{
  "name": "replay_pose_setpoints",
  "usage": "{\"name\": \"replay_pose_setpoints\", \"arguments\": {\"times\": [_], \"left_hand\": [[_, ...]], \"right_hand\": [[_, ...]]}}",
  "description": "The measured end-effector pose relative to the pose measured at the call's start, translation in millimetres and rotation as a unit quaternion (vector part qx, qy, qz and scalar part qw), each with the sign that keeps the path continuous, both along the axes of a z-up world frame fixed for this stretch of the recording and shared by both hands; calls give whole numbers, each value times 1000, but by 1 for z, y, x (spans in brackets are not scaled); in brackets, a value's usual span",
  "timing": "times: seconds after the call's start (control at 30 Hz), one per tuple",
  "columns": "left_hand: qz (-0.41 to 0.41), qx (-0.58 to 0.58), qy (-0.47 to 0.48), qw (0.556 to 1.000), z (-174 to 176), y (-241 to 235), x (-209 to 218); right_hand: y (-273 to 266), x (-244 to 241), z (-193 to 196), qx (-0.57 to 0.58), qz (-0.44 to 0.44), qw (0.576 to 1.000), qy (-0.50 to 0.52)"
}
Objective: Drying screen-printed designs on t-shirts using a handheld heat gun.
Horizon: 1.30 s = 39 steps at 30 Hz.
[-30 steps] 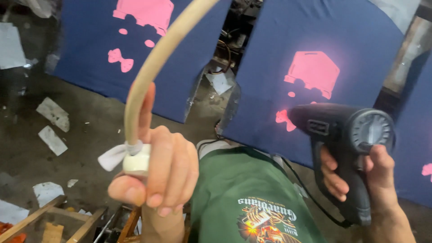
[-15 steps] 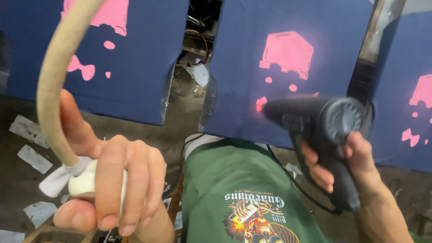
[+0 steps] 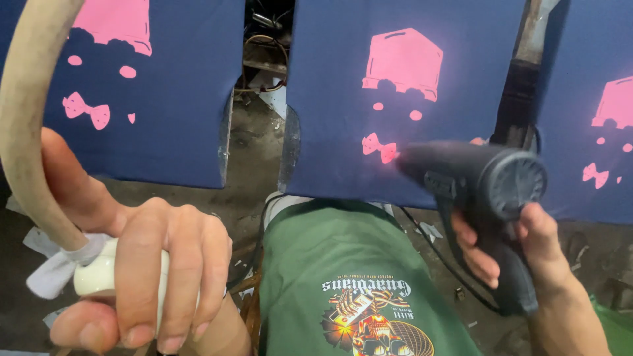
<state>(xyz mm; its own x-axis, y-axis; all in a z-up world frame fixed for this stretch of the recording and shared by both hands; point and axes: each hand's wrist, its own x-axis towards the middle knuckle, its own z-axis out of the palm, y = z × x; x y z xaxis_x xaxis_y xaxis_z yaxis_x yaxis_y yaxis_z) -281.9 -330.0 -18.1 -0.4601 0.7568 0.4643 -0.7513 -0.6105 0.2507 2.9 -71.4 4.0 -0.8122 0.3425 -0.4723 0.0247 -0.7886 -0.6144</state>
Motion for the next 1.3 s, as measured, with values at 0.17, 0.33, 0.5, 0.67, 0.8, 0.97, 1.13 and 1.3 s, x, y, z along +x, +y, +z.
{"name": "replay_pose_setpoints", "arguments": {"times": [0.17,0.33,0.5,0.67,0.8,0.97,1.13,1.3], "left_hand": [[20,-35,-58,997,5,4,2],[1,-11,-33,999,1,11,0],[8,-17,-31,999,4,4,5],[44,-60,-75,994,12,-5,9],[55,-22,-67,996,1,-11,7],[51,-11,-27,998,-4,-13,1],[40,-17,-17,999,-3,-7,-3],[63,-84,-73,992,6,-5,0]], "right_hand": [[6,15,-14,-5,-9,999,-30],[-11,-8,-3,-11,19,1000,-3],[2,-41,-13,36,17,999,-29],[11,-56,-8,36,60,997,-16],[26,-74,-7,85,26,993,-75],[26,-72,-3,28,61,998,5],[32,-74,-6,70,4,996,-62],[27,-49,-10,35,51,998,-33]]}}
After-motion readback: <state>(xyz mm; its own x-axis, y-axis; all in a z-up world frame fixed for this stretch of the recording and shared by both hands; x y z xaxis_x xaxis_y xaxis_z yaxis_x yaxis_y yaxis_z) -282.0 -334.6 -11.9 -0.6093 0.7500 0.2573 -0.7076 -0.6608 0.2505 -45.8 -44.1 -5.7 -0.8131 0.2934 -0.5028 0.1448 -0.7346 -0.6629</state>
